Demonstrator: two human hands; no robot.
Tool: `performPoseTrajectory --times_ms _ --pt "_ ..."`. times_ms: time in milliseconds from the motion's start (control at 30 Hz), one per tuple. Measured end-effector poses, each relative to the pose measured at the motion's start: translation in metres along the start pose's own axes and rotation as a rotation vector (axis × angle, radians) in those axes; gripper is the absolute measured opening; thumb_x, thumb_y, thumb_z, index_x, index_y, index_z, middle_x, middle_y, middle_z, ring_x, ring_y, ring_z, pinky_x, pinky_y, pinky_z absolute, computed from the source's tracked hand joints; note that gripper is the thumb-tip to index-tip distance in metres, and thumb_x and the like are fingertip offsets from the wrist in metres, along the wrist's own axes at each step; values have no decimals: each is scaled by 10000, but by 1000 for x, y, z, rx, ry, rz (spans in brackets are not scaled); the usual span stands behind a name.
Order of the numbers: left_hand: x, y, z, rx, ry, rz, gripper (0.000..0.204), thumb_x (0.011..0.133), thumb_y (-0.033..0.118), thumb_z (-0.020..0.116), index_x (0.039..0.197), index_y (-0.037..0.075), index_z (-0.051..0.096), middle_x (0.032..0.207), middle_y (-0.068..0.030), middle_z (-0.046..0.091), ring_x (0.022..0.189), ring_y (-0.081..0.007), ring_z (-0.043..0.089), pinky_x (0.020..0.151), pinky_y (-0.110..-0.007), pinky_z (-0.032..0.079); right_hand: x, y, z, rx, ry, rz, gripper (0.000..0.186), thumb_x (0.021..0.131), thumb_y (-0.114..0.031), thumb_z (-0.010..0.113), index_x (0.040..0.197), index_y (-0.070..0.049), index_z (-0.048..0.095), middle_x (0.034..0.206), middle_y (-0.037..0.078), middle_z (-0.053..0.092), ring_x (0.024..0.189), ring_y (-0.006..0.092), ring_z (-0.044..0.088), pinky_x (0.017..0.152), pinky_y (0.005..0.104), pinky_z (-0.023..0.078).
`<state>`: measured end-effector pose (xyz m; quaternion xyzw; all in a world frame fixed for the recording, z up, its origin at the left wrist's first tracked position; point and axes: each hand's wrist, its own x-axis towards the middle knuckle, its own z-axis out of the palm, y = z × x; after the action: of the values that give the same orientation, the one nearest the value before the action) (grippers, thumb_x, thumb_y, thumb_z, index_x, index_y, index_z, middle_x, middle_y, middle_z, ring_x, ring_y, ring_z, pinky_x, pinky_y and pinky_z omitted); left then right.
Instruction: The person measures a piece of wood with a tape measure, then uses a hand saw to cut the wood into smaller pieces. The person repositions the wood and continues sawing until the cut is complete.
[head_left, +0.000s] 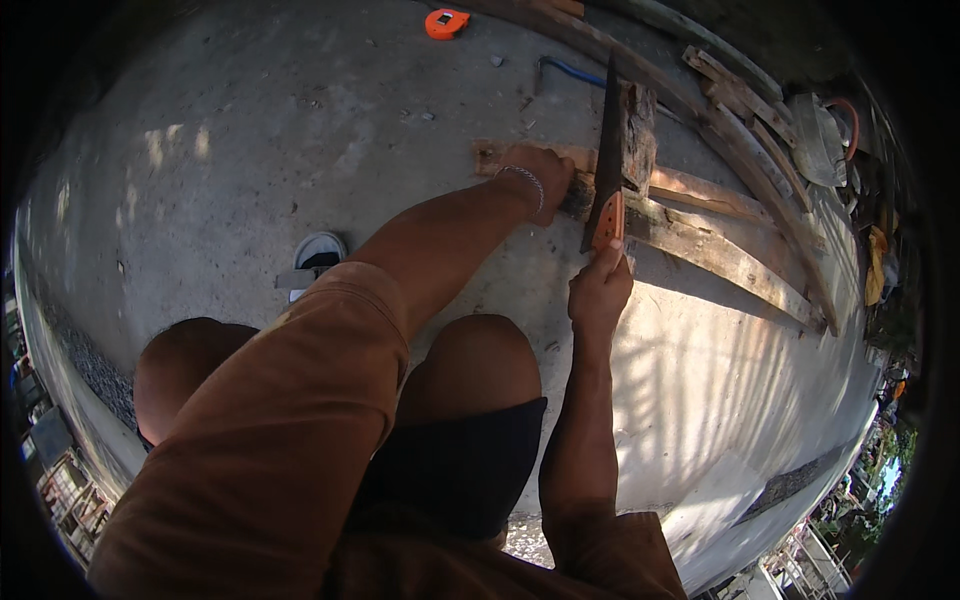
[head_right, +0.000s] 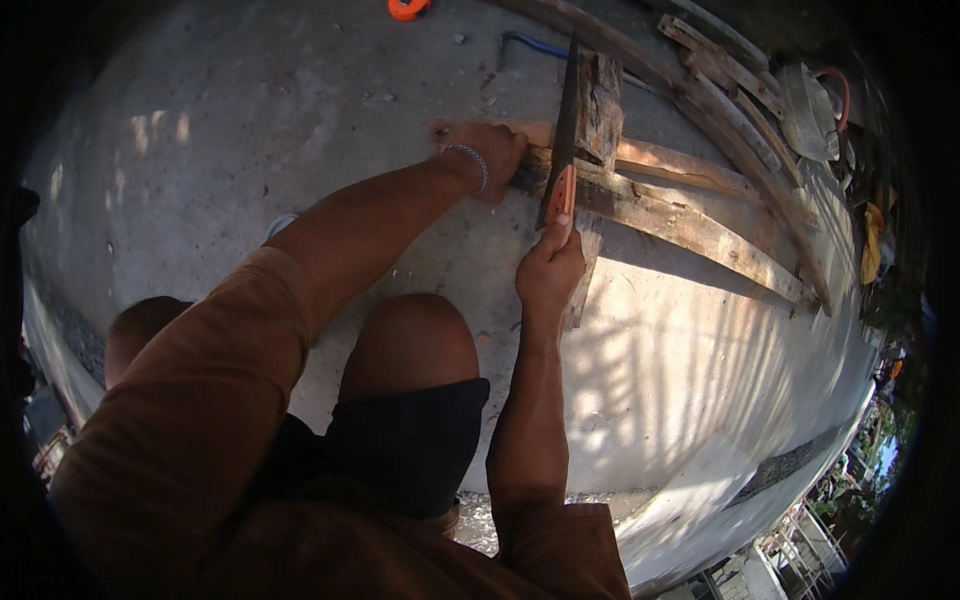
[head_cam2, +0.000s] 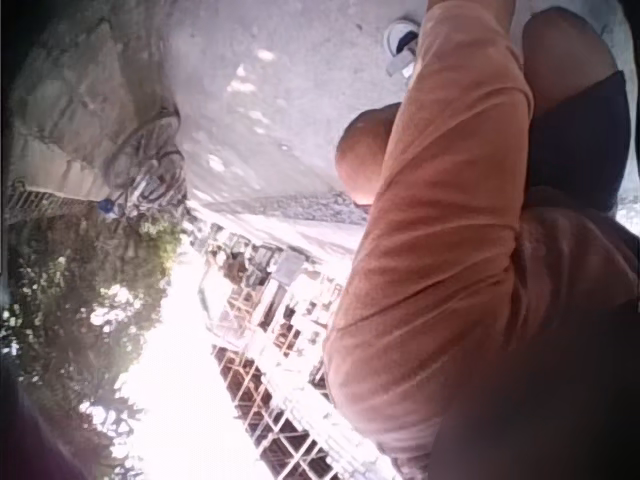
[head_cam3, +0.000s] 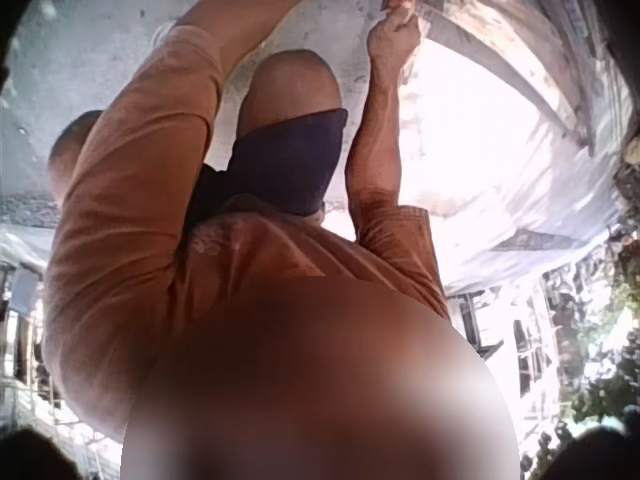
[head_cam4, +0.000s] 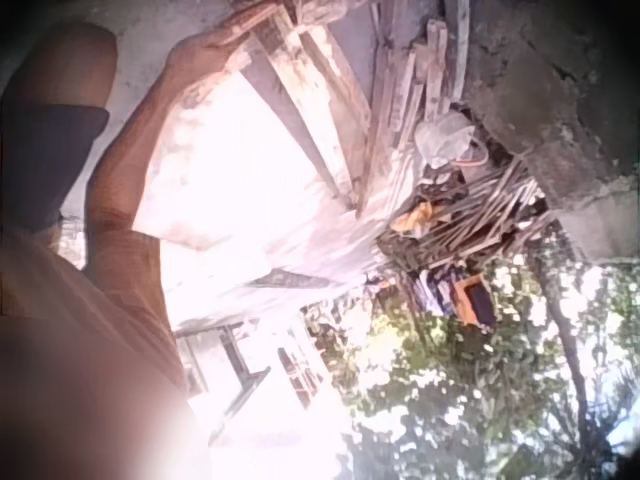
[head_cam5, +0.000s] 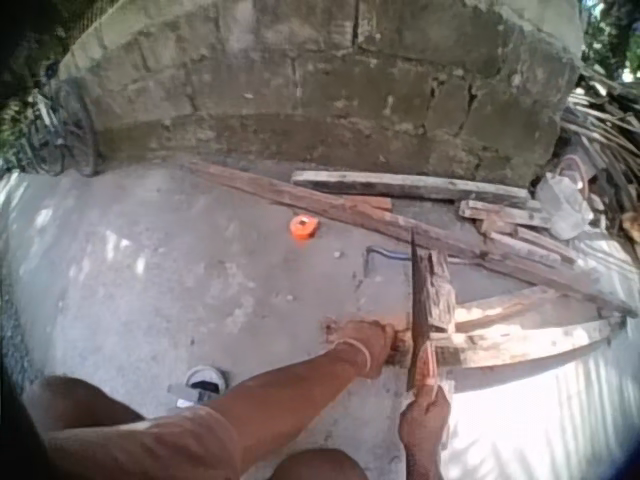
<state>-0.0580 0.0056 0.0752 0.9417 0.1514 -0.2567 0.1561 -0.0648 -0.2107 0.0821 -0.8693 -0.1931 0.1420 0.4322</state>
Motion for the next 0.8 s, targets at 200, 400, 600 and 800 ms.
performPoseTrajectory --times_ms 200,400,600,800 --pt "1 -9 -4 -22 -13 11 708 761 278 842 1348 21 542 1284 -214 662 1199 -346 673 937 -441 589 -150 1 -56 -40 -74 126 677 1116 -529 324 1152 43 684 804 150 677 635 205 629 576 358 485" --pt "-3 1 0 -34 -28 0 709 765 257 843 1355 13 535 1273 -213 670 1198 -348 673 935 -438 590 -115 -9 -65 -14 -104 209 661 1117 -494 357 1008 90 645 678 165 645 559 219 621 550 363 486" --pt "-12 1 -7 -68 -99 26 698 776 251 836 1355 9 532 1257 -204 673 1205 -341 672 960 -446 587 -54 11 -19 69 -80 255 642 1124 -507 370 938 59 609 614 68 538 512 169 524 522 343 450" --pt "-8 0 -9 -62 -36 -15 661 804 243 810 1354 5 531 1258 -215 678 1214 -338 671 965 -446 585 -196 -37 -96 -75 -139 478 707 1103 -560 321 1065 59 660 701 146 673 562 207 664 524 345 500"
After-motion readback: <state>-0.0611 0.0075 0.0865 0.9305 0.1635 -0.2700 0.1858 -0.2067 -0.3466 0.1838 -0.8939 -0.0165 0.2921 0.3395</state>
